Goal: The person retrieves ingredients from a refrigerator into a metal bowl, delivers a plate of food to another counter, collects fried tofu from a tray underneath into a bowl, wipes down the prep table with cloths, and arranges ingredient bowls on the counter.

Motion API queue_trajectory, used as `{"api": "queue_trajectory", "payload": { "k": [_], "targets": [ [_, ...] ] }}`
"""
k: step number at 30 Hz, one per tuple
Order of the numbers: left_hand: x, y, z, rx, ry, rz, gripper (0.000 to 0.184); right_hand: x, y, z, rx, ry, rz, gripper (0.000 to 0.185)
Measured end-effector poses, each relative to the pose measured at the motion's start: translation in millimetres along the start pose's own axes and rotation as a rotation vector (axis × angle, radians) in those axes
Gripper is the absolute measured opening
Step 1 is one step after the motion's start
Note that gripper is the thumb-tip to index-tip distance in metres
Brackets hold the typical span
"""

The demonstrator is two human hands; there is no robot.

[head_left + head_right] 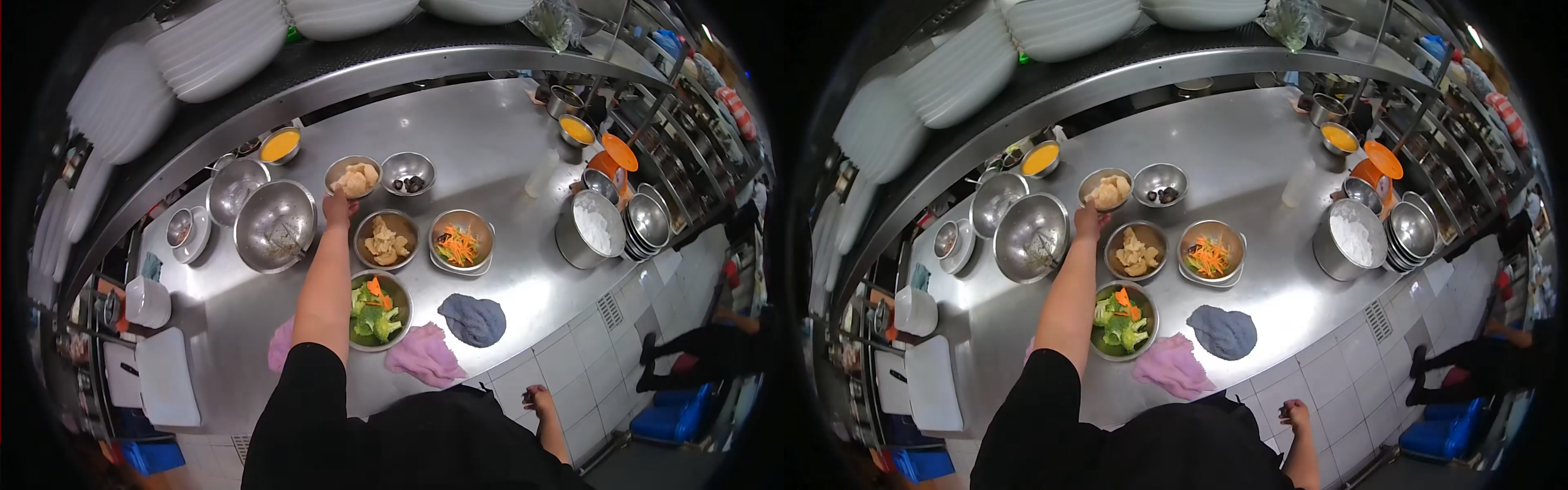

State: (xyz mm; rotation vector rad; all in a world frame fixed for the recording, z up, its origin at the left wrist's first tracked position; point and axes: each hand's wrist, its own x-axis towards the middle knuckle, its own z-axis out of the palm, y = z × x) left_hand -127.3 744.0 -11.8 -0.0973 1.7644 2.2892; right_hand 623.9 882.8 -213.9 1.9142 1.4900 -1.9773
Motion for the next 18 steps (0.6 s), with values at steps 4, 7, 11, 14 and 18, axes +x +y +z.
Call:
{"api": "queue_trajectory", "payload": {
  "k": [4,7,11,14,18],
  "targets": [
    [25,-25,-7,0.152,-0.037,-0.05,0.05,-5,113,-6,-0.311,0.021,0.036,0.022],
    [-10,3,-17,0.69,-0.347,-0.109,0.052,-16,168,-11,-0.78,-0.101,-0.101,0.025],
    [-62,12,-40,1.003,-0.688,-0.064,0.044,-25,141,-4,-0.836,-0.214,-0.09,0.013],
    [-53,-6,-58,0.918,-0.577,-0.073,0.035,-14,87,8,-0.676,-0.275,-0.074,0.004],
    [-51,-20,-69,0.307,-0.148,-0.188,0.039,3,6,20,-0.132,0.036,0.061,0.017]
  ]
}}
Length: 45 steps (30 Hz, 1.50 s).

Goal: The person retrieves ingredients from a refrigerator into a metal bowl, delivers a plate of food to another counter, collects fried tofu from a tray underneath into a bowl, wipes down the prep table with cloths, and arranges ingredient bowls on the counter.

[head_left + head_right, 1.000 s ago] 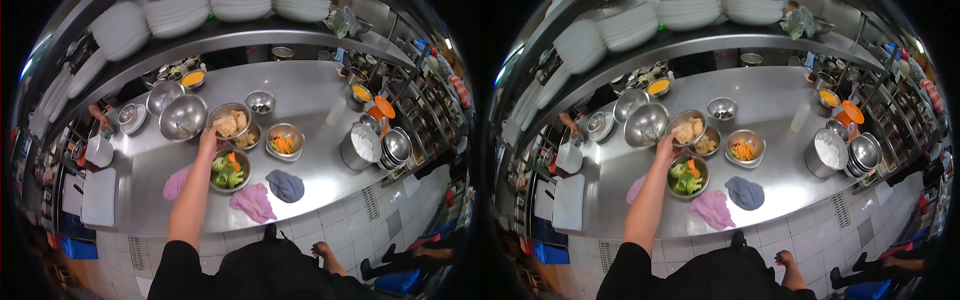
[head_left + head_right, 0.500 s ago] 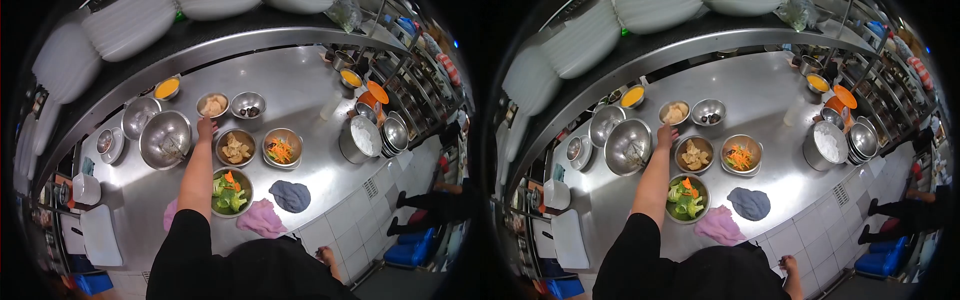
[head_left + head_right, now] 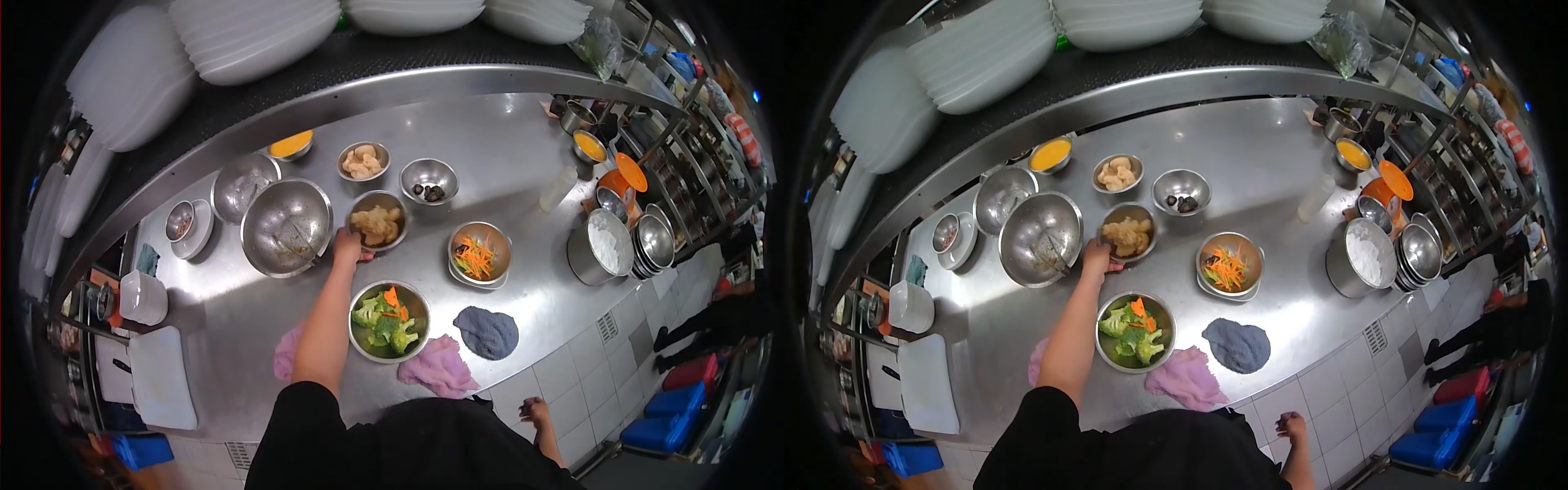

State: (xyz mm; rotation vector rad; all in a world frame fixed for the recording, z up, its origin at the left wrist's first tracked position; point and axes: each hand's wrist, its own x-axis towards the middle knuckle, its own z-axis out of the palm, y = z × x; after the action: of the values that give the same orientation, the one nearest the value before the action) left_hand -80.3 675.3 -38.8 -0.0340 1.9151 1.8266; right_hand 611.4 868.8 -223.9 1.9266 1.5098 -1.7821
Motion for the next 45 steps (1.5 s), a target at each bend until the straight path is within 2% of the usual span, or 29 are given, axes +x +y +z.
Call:
{"api": "queue_trajectory", "payload": {
  "k": [1,3,5,7,8,9,10,11,12,15,17,22,25,28,29,32,34,36,38,40,41,43,44,45],
  "targets": [
    [2,1,0,0.001,-0.001,0.011,0.039,1,-18,-2,0.007,-0.002,-0.009,0.017],
    [9,2,-1,-0.277,0.082,0.013,0.042,1,-46,-5,0.05,-0.004,-0.123,0.016],
    [16,7,-1,-0.316,0.079,0.025,0.044,2,-57,-6,0.049,-0.009,-0.158,0.016],
    [29,9,1,-0.604,0.101,0.026,0.047,-6,-62,-8,-0.061,-0.087,-0.116,0.015],
    [49,-2,-4,-0.653,0.06,0.021,0.049,-10,-63,-12,-0.109,-0.175,-0.076,0.015],
    [52,-2,-4,-0.648,0.113,0.0,0.053,-14,-65,-15,-0.091,-0.169,-0.098,0.015],
    [45,4,-1,-0.615,0.169,-0.039,0.057,-20,-67,-18,-0.226,-0.279,-0.085,0.017],
    [35,10,1,-0.52,0.139,-0.081,0.058,-31,-72,-20,-0.363,-0.385,-0.072,0.019],
    [22,15,0,-0.423,0.109,-0.122,0.058,-45,-83,-22,-0.345,-0.372,-0.092,0.019],
    [-24,8,-6,-0.177,-0.092,0.042,0.059,-95,-147,-31,-0.356,-0.444,-0.116,0.022],
    [-59,5,-13,-0.105,-0.115,0.102,0.053,-123,-197,-41,-0.298,-0.482,-0.406,0.02],
    [-145,3,-58,-0.118,0.03,0.319,0.034,-210,-342,-51,-0.286,-0.218,-0.94,0.017],
    [-176,-14,-102,-0.031,0.181,0.349,0.026,-262,-416,-57,-0.219,-0.221,-1.261,0.02],
    [-215,-31,-145,0.004,0.393,0.332,0.021,-305,-481,-62,-0.211,-0.104,-1.539,0.019],
    [-227,-41,-161,0.023,0.457,0.384,0.021,-308,-503,-63,-0.166,-0.105,-1.637,0.019],
    [-242,-104,-215,0.171,0.717,0.567,0.021,-327,-563,-66,-0.039,-0.133,-1.752,0.019],
    [-360,-37,-150,0.518,0.863,0.401,0.044,-332,-596,-70,0.002,-0.16,-1.787,0.02],
    [-384,-56,-147,0.569,0.93,0.451,0.039,-332,-626,-74,0.144,-0.101,-1.797,0.023],
    [-397,-81,-150,0.67,1.02,0.517,0.034,-309,-671,-85,0.07,0.222,-1.883,0.037],
    [-401,-103,-150,0.752,1.035,0.492,0.033,-302,-711,-97,0.007,0.548,-1.864,0.044],
    [-401,-113,-148,0.794,1.032,0.474,0.032,-290,-735,-104,0.009,0.544,-1.87,0.044],
    [-400,-130,-148,0.869,1.001,0.448,0.031,-260,-774,-118,-0.228,0.994,-1.784,0.043],
    [-398,-136,-146,0.905,0.993,0.432,0.031,-253,-780,-122,-0.221,0.997,-1.785,0.043],
    [-395,-142,-145,0.928,0.993,0.43,0.03,-246,-786,-127,-0.363,0.947,-1.689,0.04]
  ]
}}
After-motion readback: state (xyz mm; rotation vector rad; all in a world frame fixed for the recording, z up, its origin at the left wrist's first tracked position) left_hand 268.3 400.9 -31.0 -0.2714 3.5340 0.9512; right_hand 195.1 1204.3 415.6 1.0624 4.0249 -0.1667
